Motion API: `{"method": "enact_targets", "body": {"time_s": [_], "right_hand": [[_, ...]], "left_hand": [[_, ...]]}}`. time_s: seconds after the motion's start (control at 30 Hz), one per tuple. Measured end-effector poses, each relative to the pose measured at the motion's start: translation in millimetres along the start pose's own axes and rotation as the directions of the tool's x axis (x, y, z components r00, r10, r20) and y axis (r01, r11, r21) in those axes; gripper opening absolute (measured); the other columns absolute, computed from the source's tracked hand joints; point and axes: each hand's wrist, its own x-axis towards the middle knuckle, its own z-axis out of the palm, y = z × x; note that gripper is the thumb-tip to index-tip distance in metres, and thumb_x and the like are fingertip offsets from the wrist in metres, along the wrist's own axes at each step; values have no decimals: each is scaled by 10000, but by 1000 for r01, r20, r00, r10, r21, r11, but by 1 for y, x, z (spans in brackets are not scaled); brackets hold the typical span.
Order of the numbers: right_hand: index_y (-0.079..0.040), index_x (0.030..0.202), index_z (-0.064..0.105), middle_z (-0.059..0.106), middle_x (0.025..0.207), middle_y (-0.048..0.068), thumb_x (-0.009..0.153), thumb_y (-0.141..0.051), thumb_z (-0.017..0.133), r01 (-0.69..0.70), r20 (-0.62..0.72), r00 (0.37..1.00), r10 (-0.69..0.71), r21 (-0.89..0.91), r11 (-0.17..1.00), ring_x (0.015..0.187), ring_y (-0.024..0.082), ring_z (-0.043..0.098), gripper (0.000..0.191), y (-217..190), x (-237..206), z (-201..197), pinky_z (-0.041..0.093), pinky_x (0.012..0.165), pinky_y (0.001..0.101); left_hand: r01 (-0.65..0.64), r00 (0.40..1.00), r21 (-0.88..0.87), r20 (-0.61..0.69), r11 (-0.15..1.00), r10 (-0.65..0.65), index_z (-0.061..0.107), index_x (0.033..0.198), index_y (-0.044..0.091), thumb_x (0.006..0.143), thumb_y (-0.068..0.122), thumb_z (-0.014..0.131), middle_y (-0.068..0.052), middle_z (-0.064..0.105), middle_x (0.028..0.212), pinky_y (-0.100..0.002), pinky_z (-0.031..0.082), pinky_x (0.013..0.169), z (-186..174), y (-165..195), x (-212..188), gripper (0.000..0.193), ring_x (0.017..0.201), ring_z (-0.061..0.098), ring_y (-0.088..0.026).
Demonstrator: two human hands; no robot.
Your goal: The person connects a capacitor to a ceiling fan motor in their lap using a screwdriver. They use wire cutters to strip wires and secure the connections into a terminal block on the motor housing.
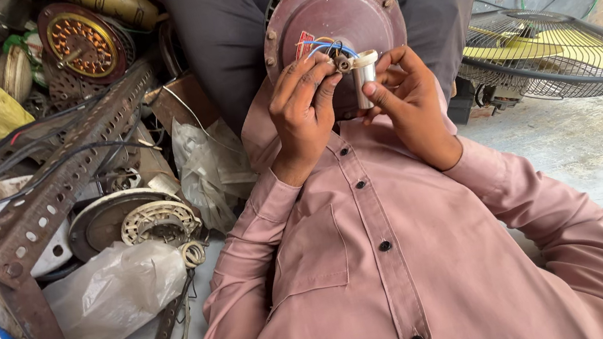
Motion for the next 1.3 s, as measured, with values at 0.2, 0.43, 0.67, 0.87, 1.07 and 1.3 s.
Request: {"method": "enact_targets", "body": {"time_s": [0.2, 0.43, 0.67, 0.87, 1.07, 1.3], "right_hand": [[-17, 1126, 510, 672, 911, 67, 1037, -49, 689, 154, -52, 986, -160, -112, 982, 748, 118, 666, 202, 5, 2, -9, 559, 612, 257], [-2, 1141, 510, 661, 1004, 94, 1062, -41, 705, 152, -14, 988, -154, -78, 985, 867, 144, 693, 213, 2, 17, -13, 623, 727, 305], [-24, 1325, 384, 656, 1193, 116, 919, -51, 814, 251, 190, 961, -200, -295, 922, 1033, 155, 691, 592, -26, 18, -17, 615, 887, 289], [3, 1349, 548, 695, 1191, 97, 1040, -111, 721, 223, 176, 968, -178, -279, 934, 1059, 117, 678, 372, -42, 37, -29, 559, 857, 228], [-4, 1308, 578, 708, 1127, 63, 1042, -59, 686, 95, 222, 975, -25, -309, 946, 965, 81, 629, 292, -48, 52, -26, 509, 815, 226], [-9, 1301, 564, 715, 1053, 57, 1033, 27, 694, 100, 141, 988, -66, -247, 964, 962, 65, 671, 300, -42, 54, -12, 540, 819, 201]], "left_hand": [[2, 1000, -52, -8, 999, -2, 692, 1064, -10, 962, 64, 749, -131, 708, 1129, -384, 601, 950, 2, -3, -2, 138, 1077, 723, -308], [38, 999, -97, 25, 995, -36, 691, 1073, -18, 956, 48, 756, -131, 709, 1129, -354, 612, 910, 2, -5, -3, 149, 1041, 734, -285], [45, 999, -116, 23, 992, -42, 698, 1083, -13, 960, 46, 756, -127, 700, 1154, -356, 614, 931, 2, -8, -2, 148, 1070, 727, -276], [48, 998, -147, 42, 988, -43, 699, 1095, -15, 980, 44, 734, -126, 699, 1173, -348, 619, 958, -1, -10, 0, 134, 1102, 730, -269], [32, 998, -148, 53, 988, -24, 711, 1090, -15, 983, 32, 722, -120, 718, 1176, -341, 621, 960, -2, -10, 7, 117, 1113, 735, -268], [36, 996, -155, 84, 987, -24, 719, 1074, -10, 984, 15, 714, -111, 743, 1154, -363, 595, 1012, -8, -9, 16, 94, 1087, 746, -243]]}}
